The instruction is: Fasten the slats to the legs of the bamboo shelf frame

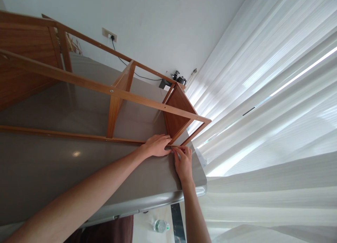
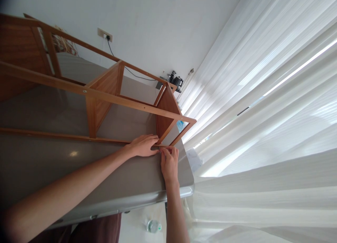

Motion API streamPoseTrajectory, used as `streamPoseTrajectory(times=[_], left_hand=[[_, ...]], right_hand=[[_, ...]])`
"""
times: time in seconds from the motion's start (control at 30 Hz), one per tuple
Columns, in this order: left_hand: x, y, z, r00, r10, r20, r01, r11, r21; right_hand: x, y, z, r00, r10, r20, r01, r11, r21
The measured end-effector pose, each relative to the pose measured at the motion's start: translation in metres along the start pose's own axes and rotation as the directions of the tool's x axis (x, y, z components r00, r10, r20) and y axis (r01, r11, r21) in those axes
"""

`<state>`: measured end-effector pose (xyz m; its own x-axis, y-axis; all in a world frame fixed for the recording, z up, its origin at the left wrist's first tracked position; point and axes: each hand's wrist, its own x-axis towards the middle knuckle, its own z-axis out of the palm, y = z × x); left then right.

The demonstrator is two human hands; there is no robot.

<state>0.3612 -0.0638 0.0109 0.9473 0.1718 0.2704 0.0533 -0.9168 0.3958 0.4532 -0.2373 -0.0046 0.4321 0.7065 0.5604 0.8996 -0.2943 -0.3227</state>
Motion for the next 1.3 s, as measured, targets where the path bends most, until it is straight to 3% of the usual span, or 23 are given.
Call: streamPoseTrajectory(times=[0.57,1.03,1.3], left_hand=[[0.0004,-0.0028,0.0026,1.000,0.015,-0.005,-0.015,1.000,0.017],[-0.0001,-0.0009,0.0014,1.000,0.015,-0.010,-0.015,0.999,0.029],[0.0003,-0.0024,0.0030,1.000,0.022,-0.014,-0.021,0.999,0.033]], right_hand=[[0.0000,-0.0020,-0.0022,0.999,0.028,0.023,-0.029,1.000,0.012],[-0.0010,-0.0066,-0.0021,0.999,-0.045,0.014,0.046,0.998,-0.045],[0.0001,-0.0003,-0.0002,0.999,0.041,0.024,-0.041,0.999,-0.023]])
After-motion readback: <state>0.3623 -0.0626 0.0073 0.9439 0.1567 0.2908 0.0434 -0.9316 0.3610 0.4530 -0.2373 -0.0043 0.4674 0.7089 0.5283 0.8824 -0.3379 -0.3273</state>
